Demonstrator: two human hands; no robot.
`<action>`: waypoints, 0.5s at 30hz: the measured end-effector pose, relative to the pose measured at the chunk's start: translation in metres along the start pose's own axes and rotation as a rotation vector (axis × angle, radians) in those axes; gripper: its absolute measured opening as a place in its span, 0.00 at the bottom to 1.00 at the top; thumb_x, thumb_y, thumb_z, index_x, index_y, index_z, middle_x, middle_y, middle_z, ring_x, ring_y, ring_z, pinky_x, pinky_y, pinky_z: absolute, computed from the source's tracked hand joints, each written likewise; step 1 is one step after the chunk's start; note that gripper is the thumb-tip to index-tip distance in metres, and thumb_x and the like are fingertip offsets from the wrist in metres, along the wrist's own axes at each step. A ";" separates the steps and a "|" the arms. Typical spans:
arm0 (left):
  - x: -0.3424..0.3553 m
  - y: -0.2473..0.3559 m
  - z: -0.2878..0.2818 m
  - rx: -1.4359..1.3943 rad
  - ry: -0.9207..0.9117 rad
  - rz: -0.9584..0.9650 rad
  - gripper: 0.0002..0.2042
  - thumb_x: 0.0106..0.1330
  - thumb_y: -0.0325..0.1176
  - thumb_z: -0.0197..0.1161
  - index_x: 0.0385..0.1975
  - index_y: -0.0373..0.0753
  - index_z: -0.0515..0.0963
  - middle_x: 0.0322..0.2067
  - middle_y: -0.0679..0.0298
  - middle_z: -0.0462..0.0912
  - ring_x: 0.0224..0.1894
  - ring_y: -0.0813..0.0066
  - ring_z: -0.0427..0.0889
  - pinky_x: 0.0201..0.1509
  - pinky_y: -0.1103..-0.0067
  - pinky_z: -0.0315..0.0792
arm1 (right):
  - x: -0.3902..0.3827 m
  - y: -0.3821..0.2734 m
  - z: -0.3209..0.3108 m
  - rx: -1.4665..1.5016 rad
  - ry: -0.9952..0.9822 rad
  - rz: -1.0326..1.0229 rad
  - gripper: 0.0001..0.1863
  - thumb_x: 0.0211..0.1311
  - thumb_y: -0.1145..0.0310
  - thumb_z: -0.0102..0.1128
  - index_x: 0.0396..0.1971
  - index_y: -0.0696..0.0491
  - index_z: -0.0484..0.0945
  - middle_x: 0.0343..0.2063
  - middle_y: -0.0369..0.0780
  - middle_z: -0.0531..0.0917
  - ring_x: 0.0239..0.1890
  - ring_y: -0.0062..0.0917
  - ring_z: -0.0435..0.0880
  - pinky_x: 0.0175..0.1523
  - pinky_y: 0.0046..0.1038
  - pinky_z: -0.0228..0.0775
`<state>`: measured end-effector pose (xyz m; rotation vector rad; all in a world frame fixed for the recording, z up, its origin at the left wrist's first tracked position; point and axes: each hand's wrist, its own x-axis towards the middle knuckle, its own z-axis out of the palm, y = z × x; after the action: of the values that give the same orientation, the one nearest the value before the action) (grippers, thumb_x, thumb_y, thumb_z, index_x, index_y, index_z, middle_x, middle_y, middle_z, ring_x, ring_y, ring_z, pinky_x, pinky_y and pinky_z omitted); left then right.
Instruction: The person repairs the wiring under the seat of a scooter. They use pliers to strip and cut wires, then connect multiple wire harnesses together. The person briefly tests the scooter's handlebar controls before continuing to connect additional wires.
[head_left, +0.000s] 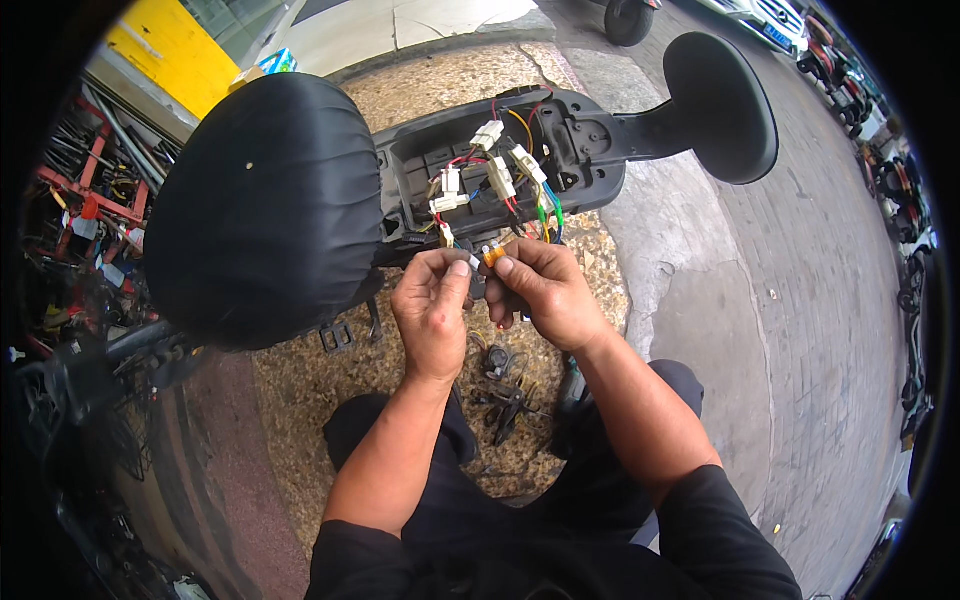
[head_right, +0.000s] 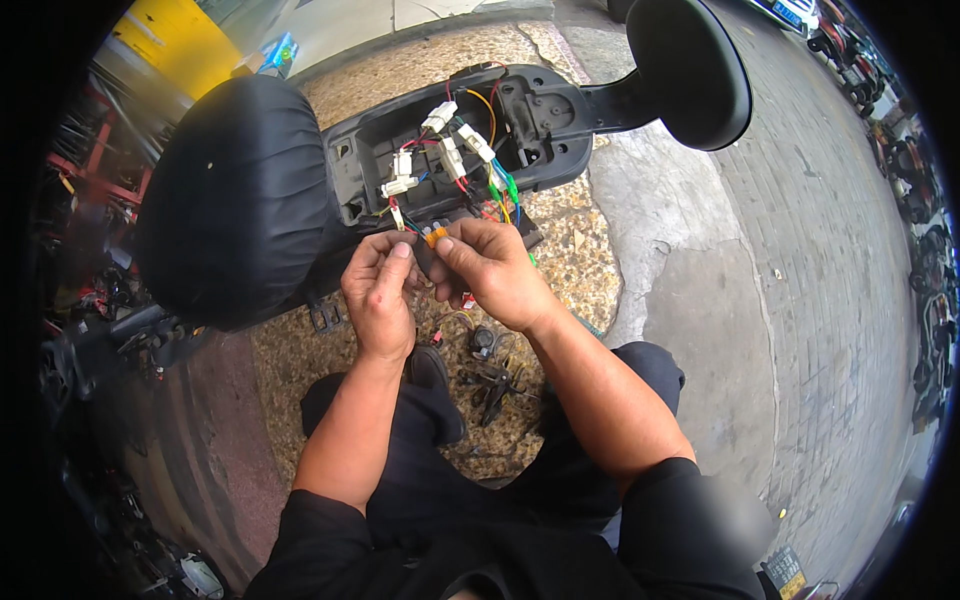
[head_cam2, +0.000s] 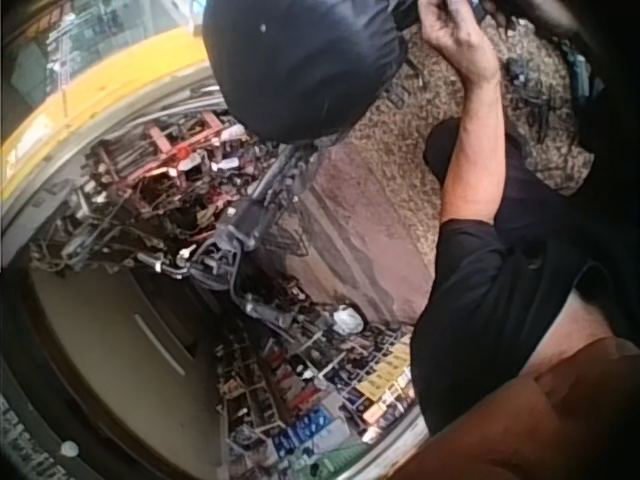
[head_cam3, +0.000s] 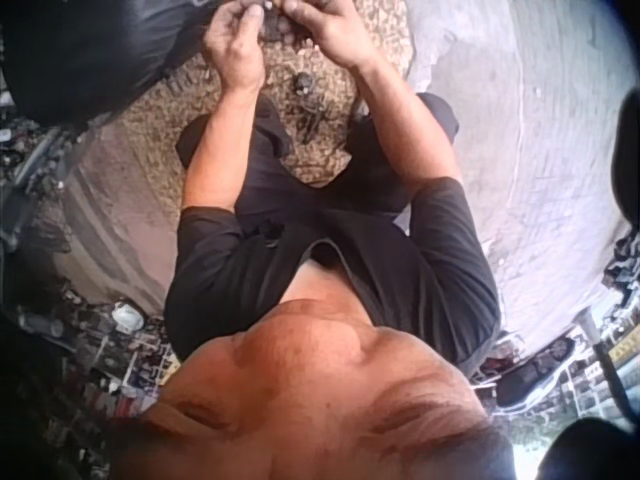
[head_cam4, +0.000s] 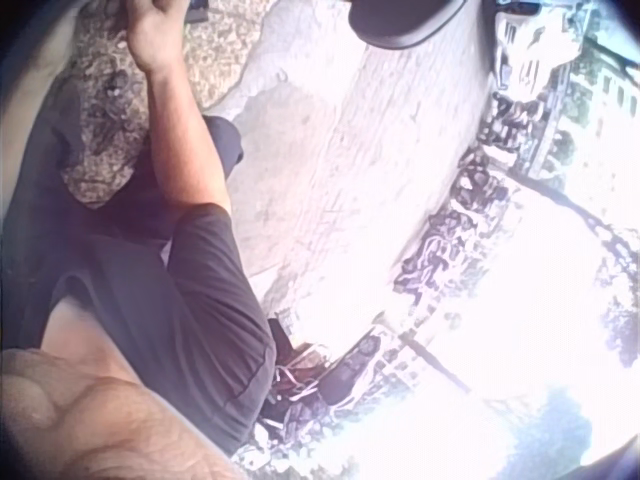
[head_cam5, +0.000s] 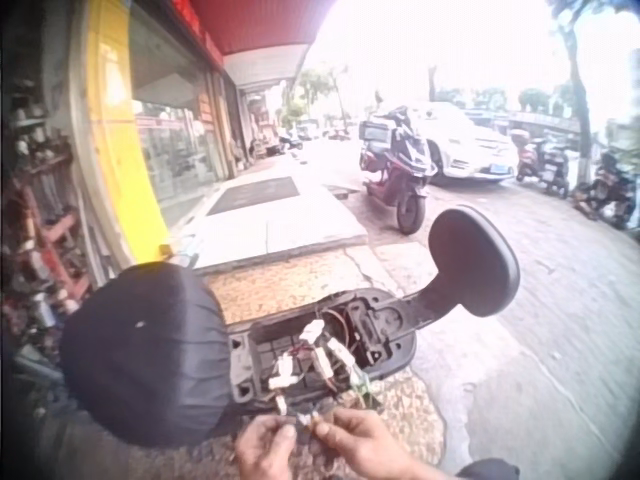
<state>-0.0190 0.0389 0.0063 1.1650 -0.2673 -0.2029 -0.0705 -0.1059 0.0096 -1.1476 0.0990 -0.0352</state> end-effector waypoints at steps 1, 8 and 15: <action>-0.003 0.002 0.001 -0.020 -0.059 -0.020 0.03 0.70 0.23 0.58 0.39 0.32 0.76 0.30 0.65 0.78 0.28 0.82 0.74 0.31 0.84 0.71 | 0.000 0.001 0.001 0.004 -0.016 -0.012 0.10 0.74 0.67 0.53 0.37 0.59 0.78 0.26 0.37 0.82 0.25 0.18 0.81 0.28 0.21 0.74; 0.003 0.008 0.007 0.071 -0.127 0.116 0.02 0.68 0.19 0.58 0.37 0.32 0.77 0.30 0.67 0.80 0.28 0.86 0.76 0.32 0.86 0.71 | 0.000 -0.002 -0.004 0.016 -0.049 -0.057 0.10 0.70 0.68 0.61 0.30 0.57 0.79 0.24 0.37 0.82 0.24 0.18 0.81 0.28 0.20 0.74; 0.008 0.017 0.023 0.029 -0.086 0.074 0.02 0.67 0.22 0.60 0.34 0.32 0.79 0.28 0.69 0.80 0.26 0.87 0.74 0.32 0.88 0.69 | -0.010 -0.016 -0.004 -0.012 -0.024 -0.137 0.05 0.64 0.74 0.65 0.32 0.59 0.80 0.25 0.36 0.83 0.24 0.17 0.80 0.29 0.19 0.73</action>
<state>-0.0187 0.0228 0.0314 1.1746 -0.3897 -0.1844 -0.0805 -0.1155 0.0235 -1.1652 -0.0014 -0.1425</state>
